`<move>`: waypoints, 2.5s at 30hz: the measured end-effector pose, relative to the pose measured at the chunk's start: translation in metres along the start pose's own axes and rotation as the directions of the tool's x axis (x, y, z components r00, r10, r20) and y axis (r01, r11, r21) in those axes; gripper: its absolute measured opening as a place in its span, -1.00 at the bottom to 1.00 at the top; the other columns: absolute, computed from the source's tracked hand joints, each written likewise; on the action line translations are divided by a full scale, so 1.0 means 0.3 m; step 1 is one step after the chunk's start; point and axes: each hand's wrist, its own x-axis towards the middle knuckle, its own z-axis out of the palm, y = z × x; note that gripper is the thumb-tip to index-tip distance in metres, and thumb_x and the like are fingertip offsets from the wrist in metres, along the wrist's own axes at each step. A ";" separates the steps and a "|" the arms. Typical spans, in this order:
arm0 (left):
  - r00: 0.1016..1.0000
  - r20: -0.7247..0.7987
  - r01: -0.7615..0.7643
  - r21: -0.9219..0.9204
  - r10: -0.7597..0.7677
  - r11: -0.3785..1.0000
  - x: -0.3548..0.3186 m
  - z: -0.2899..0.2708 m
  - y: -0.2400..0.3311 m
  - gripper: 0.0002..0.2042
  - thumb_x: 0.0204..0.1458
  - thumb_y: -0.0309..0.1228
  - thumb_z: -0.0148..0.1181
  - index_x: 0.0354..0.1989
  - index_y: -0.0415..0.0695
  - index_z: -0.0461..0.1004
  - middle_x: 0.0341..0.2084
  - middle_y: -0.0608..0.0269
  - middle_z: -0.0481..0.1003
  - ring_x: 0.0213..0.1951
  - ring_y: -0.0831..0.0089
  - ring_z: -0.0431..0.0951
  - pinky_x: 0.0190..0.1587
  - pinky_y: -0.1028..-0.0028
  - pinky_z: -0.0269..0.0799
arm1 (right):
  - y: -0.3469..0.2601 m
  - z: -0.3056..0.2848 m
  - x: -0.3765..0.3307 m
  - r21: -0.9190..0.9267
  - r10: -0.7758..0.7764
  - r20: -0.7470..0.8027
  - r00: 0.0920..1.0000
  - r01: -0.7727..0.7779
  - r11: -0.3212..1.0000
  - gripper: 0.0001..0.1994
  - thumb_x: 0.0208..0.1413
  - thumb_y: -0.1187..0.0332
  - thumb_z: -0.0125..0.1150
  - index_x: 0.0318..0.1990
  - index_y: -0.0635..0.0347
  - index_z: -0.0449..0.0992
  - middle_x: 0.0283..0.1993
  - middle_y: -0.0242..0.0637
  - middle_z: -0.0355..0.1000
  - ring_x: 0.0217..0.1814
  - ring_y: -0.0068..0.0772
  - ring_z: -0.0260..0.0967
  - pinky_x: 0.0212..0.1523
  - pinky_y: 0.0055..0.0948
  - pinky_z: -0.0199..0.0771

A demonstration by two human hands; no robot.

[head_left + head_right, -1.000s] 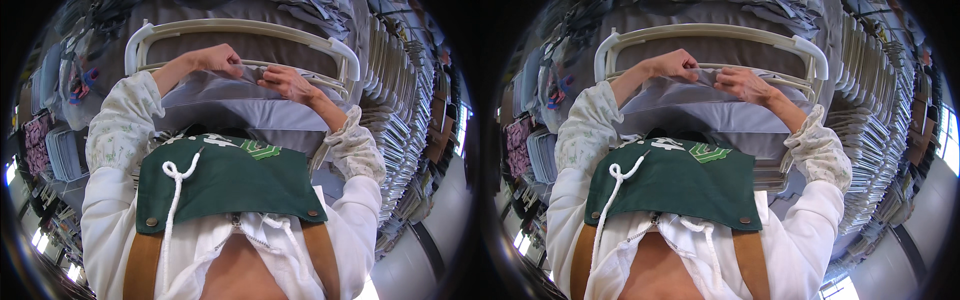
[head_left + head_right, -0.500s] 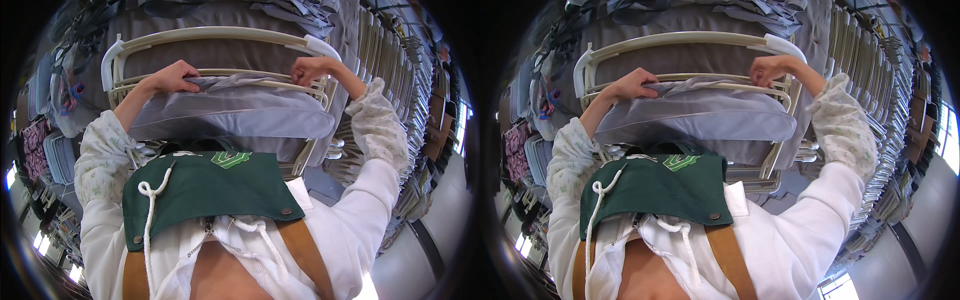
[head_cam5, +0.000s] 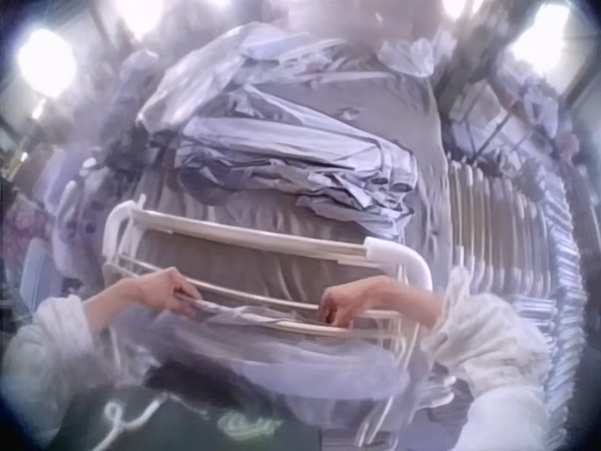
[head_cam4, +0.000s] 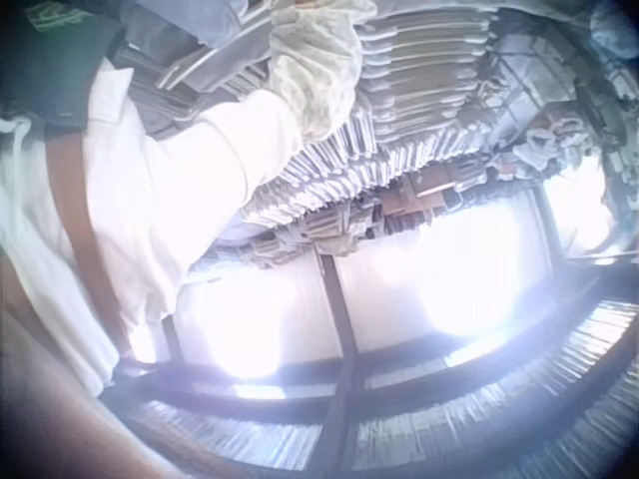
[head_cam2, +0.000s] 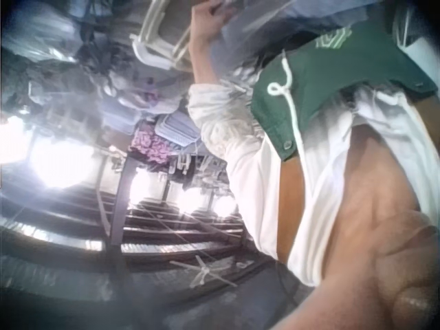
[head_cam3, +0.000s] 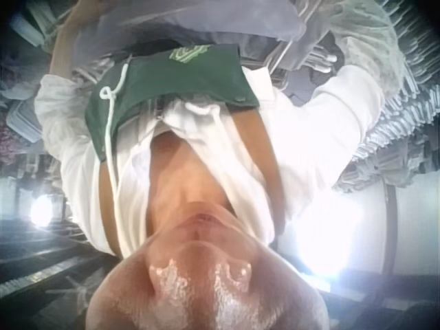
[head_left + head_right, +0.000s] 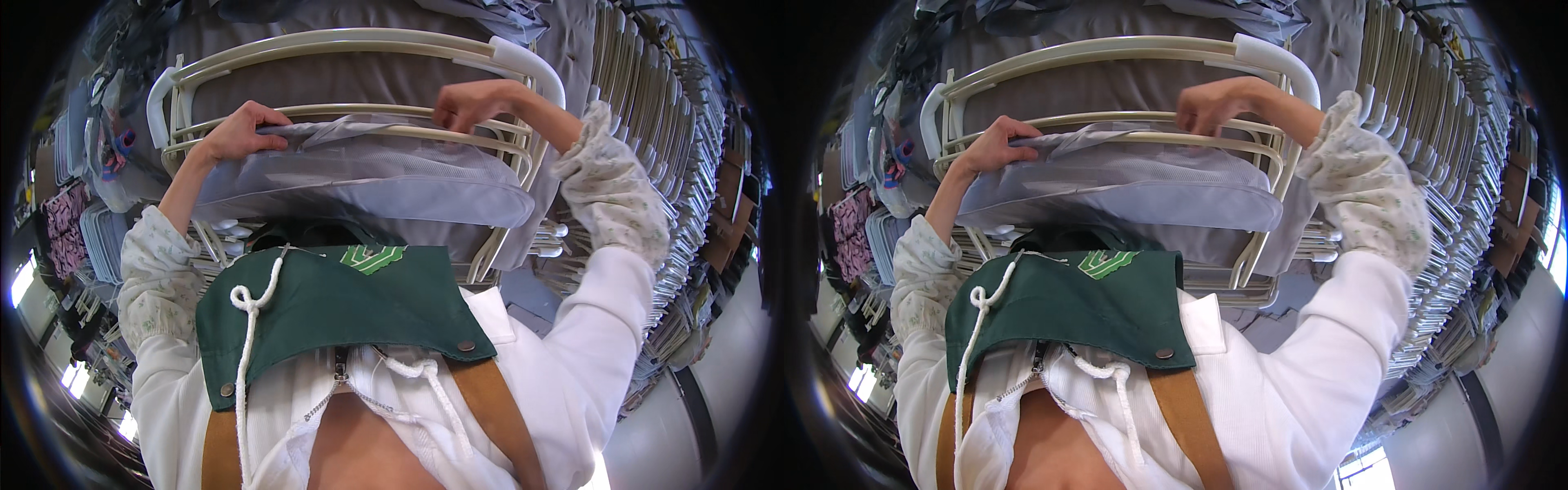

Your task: The person wraps a light gray plastic sheet around a white metal chair frame, tucks the edges, and stacks the wrapped chair with others. The process repeats with additional chairs from a nearby stack.

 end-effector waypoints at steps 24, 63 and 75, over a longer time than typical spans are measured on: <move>0.583 -0.331 -0.667 0.327 0.742 0.669 0.117 0.389 0.297 -0.85 -0.03 -0.44 0.23 -0.30 -0.22 0.49 -0.33 0.16 0.48 -0.23 0.27 0.49 -0.16 0.35 0.41 | 0.135 0.378 -0.346 -0.834 -0.718 -0.542 0.437 -0.172 0.524 -0.67 -0.22 0.56 0.24 -0.19 0.36 0.48 -0.29 -0.23 0.37 -0.18 -0.22 0.41 -0.17 -0.33 0.56; 0.610 -0.203 -0.646 0.432 0.766 0.629 0.268 0.656 0.584 -0.62 -0.23 -0.41 0.39 -0.16 -0.18 0.51 -0.23 0.10 0.48 -0.11 0.09 0.49 0.02 0.21 0.32 | 0.329 0.400 -0.410 0.187 0.087 -0.796 0.599 0.106 0.977 -0.79 -0.16 0.46 0.22 -0.31 0.28 0.64 -0.44 -0.18 0.56 -0.42 -0.43 0.54 -0.33 -0.45 0.51; 0.406 0.544 -0.914 0.257 0.734 0.315 0.311 0.565 0.584 -0.88 -0.13 -0.52 0.19 -0.36 -0.18 0.47 0.03 0.14 0.45 0.26 0.15 0.28 0.36 0.17 0.08 | 0.230 0.580 -0.445 -0.054 -0.054 -0.964 0.261 0.007 0.999 -0.85 -0.10 0.56 0.22 -0.31 0.37 0.52 -0.43 -0.25 0.42 -0.49 -0.39 0.43 -0.39 -0.48 0.44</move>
